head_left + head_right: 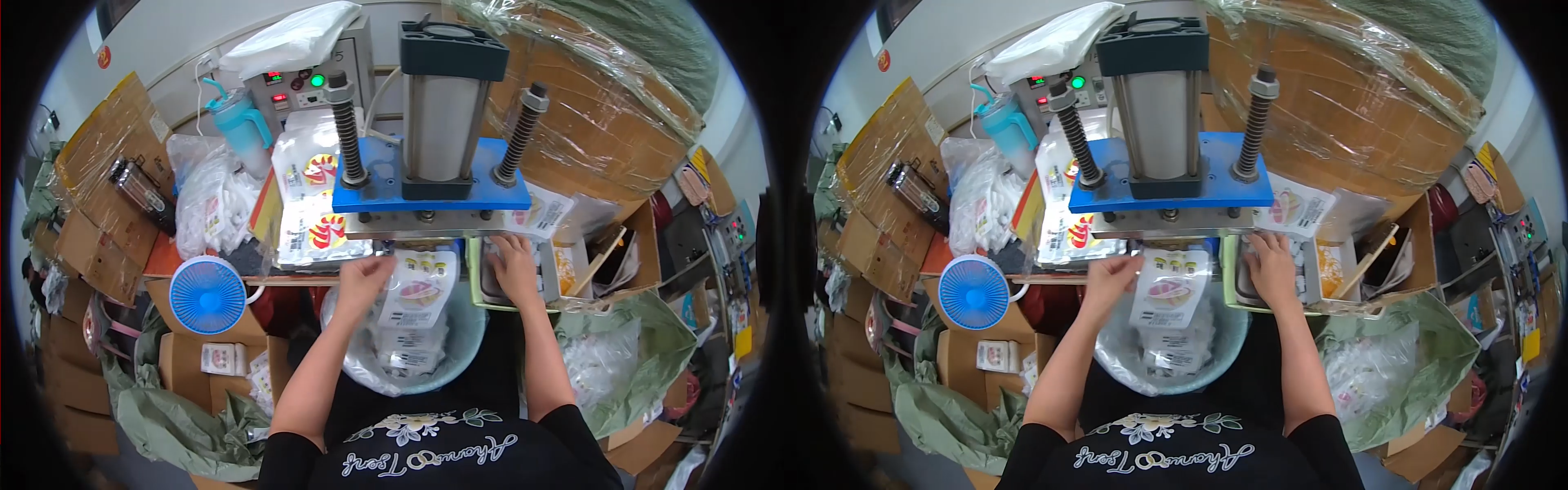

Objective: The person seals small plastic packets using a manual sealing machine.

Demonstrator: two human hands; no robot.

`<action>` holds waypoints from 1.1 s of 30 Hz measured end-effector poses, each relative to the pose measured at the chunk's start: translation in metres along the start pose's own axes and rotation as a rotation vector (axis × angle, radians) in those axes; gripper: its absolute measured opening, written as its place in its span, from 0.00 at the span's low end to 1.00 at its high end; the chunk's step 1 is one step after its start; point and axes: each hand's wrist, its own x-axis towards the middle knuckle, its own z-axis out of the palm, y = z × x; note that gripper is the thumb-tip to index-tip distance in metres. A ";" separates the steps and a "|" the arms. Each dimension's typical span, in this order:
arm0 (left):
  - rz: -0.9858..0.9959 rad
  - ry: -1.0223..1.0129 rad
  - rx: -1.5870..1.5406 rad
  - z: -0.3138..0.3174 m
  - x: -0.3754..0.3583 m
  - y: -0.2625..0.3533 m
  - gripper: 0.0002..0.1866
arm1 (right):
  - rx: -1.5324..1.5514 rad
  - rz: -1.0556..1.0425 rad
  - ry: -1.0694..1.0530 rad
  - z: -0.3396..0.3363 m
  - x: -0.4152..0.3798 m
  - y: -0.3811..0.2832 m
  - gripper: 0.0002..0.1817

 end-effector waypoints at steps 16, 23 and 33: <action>0.557 0.446 0.824 -0.085 -0.004 -0.020 0.12 | -0.067 0.055 -0.175 -0.027 -0.026 -0.027 0.15; 0.506 0.297 0.446 -0.053 -0.057 -0.002 0.07 | 0.125 0.130 -0.423 -0.034 -0.025 -0.020 0.06; 0.089 0.001 0.036 0.010 -0.069 -0.045 0.08 | 0.573 0.286 -0.055 -0.015 -0.020 -0.053 0.11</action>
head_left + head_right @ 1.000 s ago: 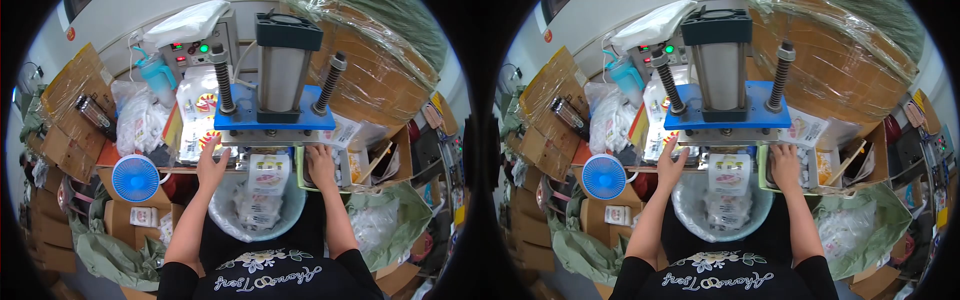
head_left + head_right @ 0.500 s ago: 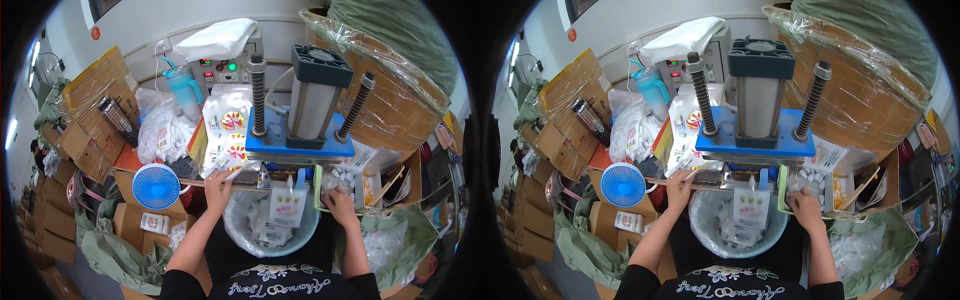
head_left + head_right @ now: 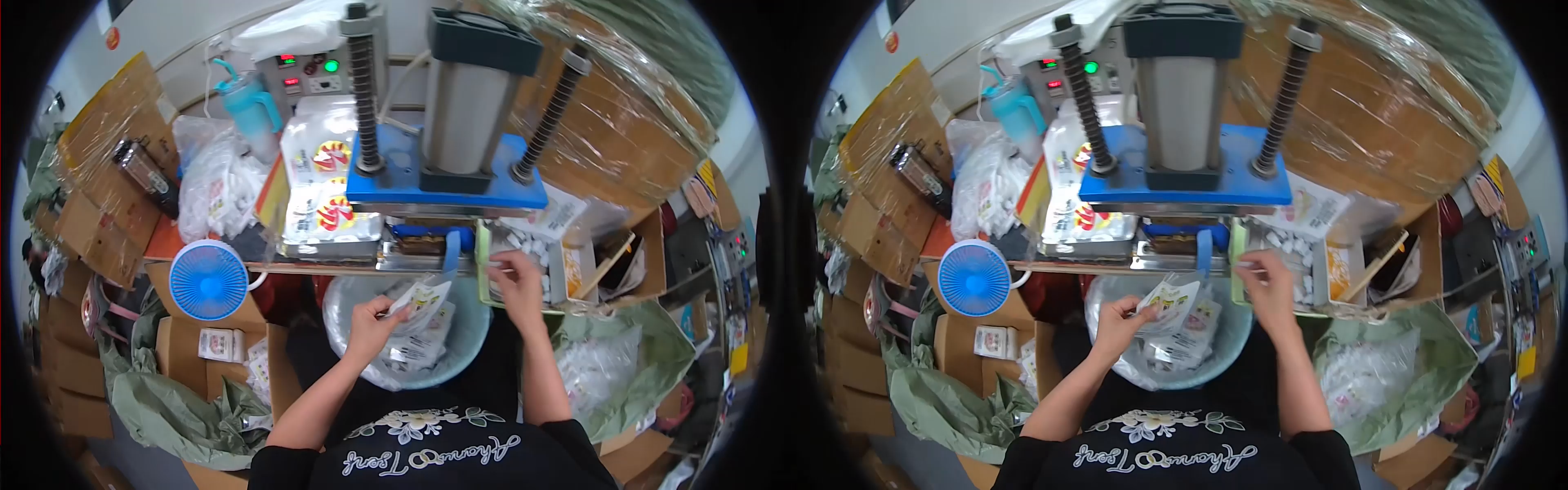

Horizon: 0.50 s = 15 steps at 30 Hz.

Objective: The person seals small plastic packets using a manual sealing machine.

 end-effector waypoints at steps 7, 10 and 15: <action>0.005 -0.058 0.047 0.011 -0.008 -0.004 0.09 | 0.093 -0.110 -0.218 0.042 -0.009 -0.027 0.07; -0.015 -0.140 0.079 -0.003 -0.009 -0.017 0.10 | -0.065 -0.159 -0.356 0.036 -0.011 -0.019 0.06; -0.118 -0.241 0.125 -0.002 0.006 -0.026 0.13 | 0.002 -0.115 -0.182 0.036 -0.006 -0.025 0.11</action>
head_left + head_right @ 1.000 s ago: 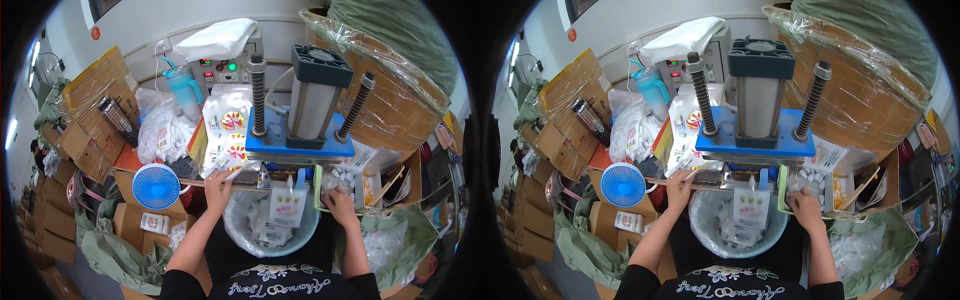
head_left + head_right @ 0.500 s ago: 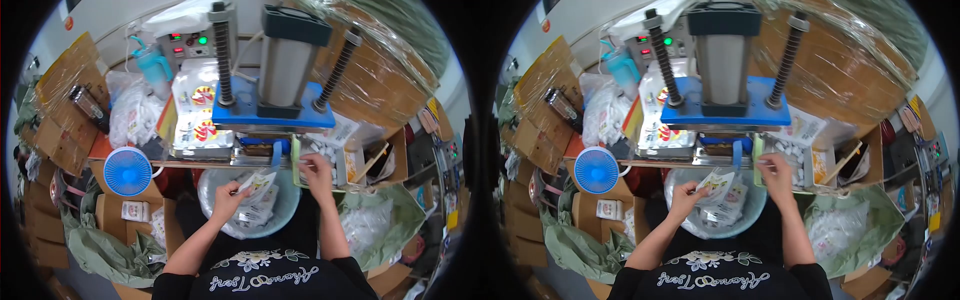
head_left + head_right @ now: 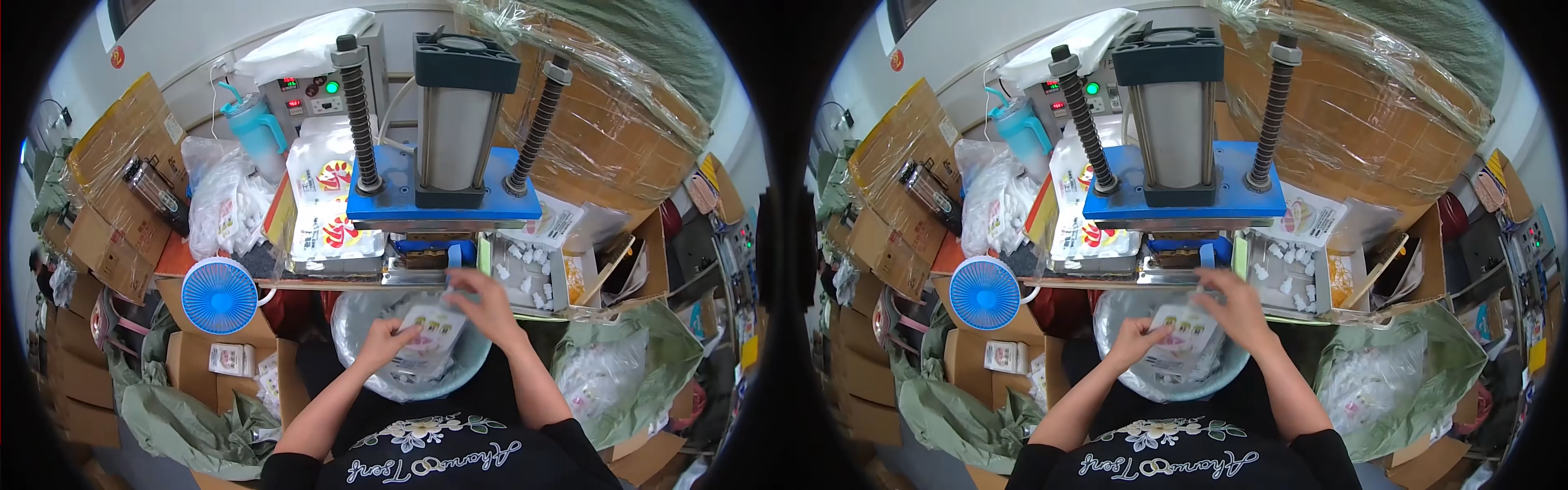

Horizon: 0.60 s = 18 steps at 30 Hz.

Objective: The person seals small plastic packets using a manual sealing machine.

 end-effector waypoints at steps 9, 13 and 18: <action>-0.140 0.121 -0.709 0.015 0.041 0.057 0.16 | -0.420 0.120 0.216 -0.068 0.014 0.033 0.12; -0.124 0.119 -0.753 0.015 0.043 0.061 0.15 | -0.648 0.117 0.104 -0.055 0.006 0.058 0.11; 0.018 0.157 0.012 -0.058 0.057 0.077 0.20 | -0.514 0.128 0.090 -0.047 0.005 0.063 0.09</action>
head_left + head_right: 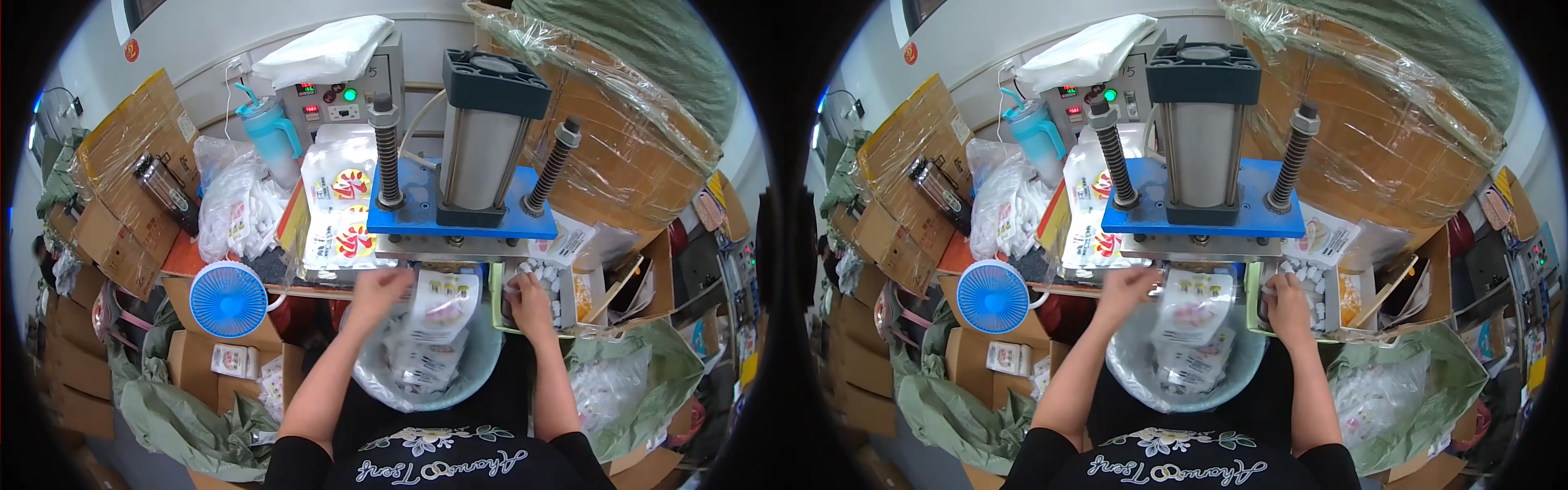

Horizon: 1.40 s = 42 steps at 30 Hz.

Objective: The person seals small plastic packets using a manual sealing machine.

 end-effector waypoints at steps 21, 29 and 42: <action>0.084 0.172 -0.074 0.036 -0.076 -0.039 0.07 | 0.625 -0.051 0.009 0.002 -0.021 -0.081 0.11; 0.066 -0.021 -0.061 0.039 -0.082 -0.080 0.10 | 0.461 -0.180 -0.264 0.013 -0.029 -0.079 0.09; 0.044 -0.130 -0.157 0.049 -0.071 -0.073 0.14 | 0.254 -0.290 -0.402 -0.005 -0.020 -0.067 0.13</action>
